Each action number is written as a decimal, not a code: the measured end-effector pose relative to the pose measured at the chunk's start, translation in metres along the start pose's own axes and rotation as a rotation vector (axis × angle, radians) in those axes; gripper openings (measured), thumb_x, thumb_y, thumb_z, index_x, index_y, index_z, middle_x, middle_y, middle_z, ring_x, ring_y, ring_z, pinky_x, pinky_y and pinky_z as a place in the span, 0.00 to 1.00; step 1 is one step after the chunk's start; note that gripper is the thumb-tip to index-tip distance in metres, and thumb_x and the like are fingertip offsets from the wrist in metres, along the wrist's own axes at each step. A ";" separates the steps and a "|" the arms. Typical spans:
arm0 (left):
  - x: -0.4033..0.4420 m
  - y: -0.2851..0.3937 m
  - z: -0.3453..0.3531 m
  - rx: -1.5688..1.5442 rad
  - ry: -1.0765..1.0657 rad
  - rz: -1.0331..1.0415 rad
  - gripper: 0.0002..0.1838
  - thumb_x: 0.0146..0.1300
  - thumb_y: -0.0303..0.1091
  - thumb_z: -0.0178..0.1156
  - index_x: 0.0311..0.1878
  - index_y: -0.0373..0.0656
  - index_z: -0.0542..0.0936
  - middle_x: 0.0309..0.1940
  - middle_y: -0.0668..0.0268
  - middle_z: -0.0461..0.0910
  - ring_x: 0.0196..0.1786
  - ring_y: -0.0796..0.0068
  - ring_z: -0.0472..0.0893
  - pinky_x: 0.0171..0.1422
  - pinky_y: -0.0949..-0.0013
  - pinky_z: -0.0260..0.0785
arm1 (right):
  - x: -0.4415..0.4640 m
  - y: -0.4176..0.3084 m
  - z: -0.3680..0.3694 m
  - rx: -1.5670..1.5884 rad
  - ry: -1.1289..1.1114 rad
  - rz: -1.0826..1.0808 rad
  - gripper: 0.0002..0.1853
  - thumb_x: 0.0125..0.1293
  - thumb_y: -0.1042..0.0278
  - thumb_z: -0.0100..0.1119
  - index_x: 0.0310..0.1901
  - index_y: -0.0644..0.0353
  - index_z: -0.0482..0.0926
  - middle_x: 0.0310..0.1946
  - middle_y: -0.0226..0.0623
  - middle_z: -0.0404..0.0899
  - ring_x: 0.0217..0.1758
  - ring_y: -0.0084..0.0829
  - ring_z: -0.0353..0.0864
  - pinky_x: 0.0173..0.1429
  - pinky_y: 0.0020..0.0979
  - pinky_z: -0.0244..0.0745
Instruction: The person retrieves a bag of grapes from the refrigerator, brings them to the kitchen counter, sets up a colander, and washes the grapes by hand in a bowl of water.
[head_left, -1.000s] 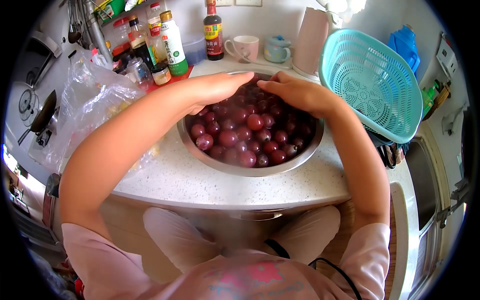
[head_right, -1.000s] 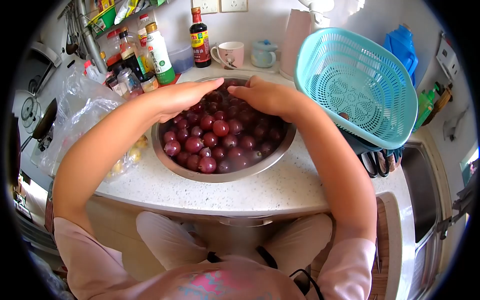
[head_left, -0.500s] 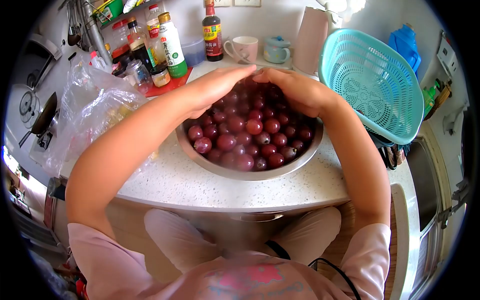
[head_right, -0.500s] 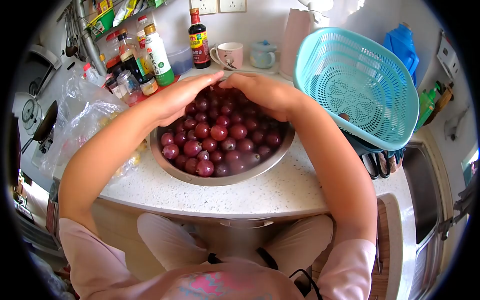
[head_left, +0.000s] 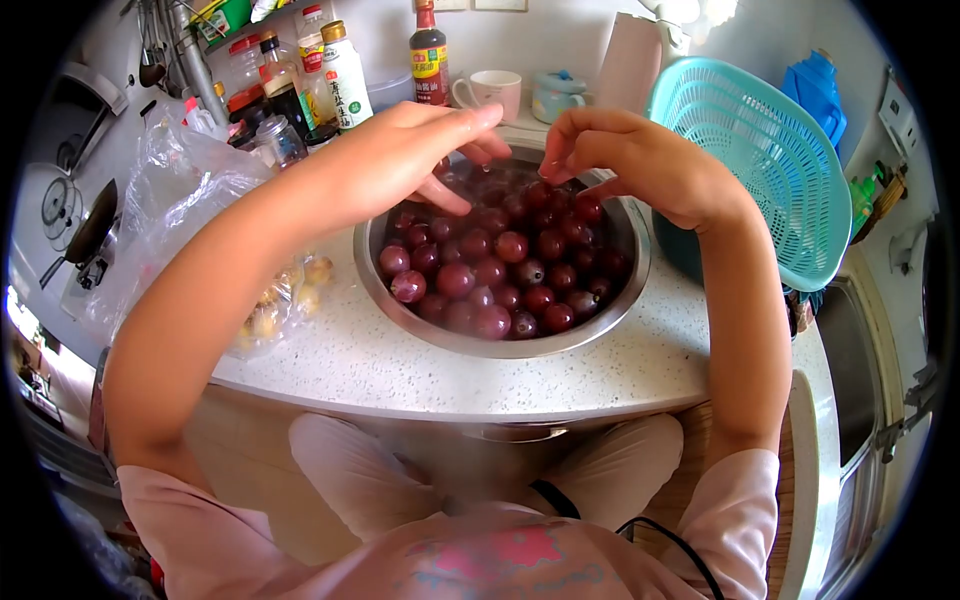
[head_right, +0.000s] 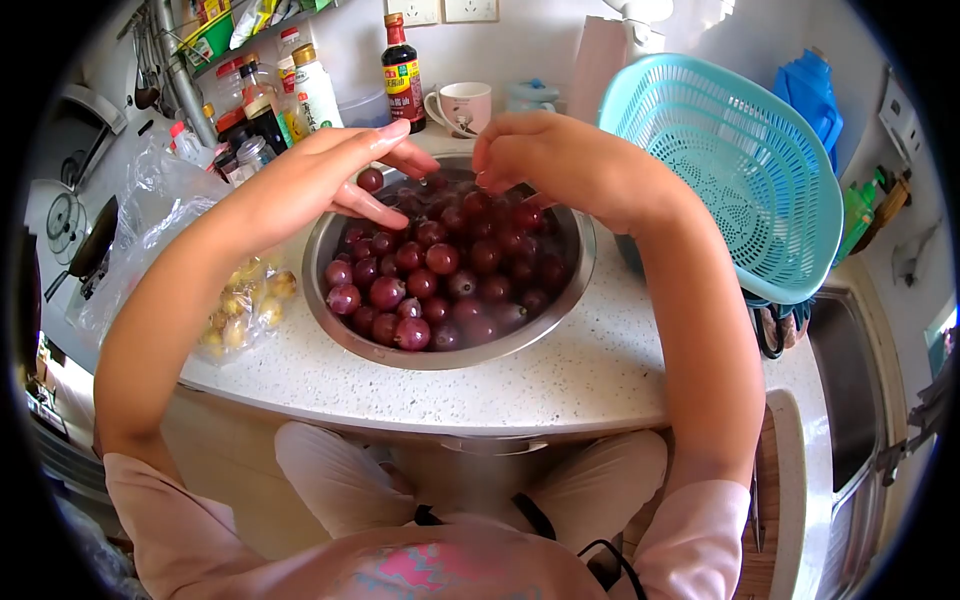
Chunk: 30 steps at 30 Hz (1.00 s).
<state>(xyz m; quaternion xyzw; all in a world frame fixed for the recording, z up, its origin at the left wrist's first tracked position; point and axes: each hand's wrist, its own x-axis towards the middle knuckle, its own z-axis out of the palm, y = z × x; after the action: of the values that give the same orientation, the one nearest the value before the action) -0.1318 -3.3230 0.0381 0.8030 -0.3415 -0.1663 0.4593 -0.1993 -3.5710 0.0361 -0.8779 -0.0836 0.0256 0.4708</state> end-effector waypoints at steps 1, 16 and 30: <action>-0.001 0.001 0.001 0.008 0.035 0.006 0.35 0.77 0.63 0.48 0.65 0.39 0.78 0.63 0.57 0.79 0.51 0.60 0.88 0.60 0.64 0.75 | -0.001 0.000 0.001 -0.017 0.051 0.002 0.12 0.70 0.63 0.52 0.49 0.55 0.80 0.52 0.31 0.80 0.57 0.25 0.78 0.59 0.33 0.74; 0.042 -0.028 0.001 0.219 -0.062 -0.364 0.52 0.71 0.76 0.41 0.80 0.37 0.60 0.75 0.45 0.64 0.76 0.54 0.66 0.77 0.57 0.61 | 0.034 0.014 0.031 -0.603 0.026 0.180 0.38 0.78 0.34 0.41 0.58 0.70 0.79 0.55 0.59 0.82 0.60 0.51 0.81 0.67 0.41 0.71; 0.070 -0.050 0.008 -0.198 -0.121 -0.248 0.35 0.73 0.71 0.47 0.56 0.45 0.74 0.71 0.54 0.66 0.72 0.54 0.67 0.76 0.52 0.59 | 0.042 0.028 0.033 -0.060 -0.101 0.209 0.25 0.77 0.43 0.52 0.51 0.59 0.85 0.48 0.34 0.83 0.52 0.26 0.77 0.59 0.30 0.72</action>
<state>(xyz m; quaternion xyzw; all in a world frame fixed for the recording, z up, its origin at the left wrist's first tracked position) -0.0673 -3.3598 -0.0055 0.7782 -0.2489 -0.3026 0.4907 -0.1580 -3.5523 -0.0043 -0.8932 -0.0160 0.1162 0.4341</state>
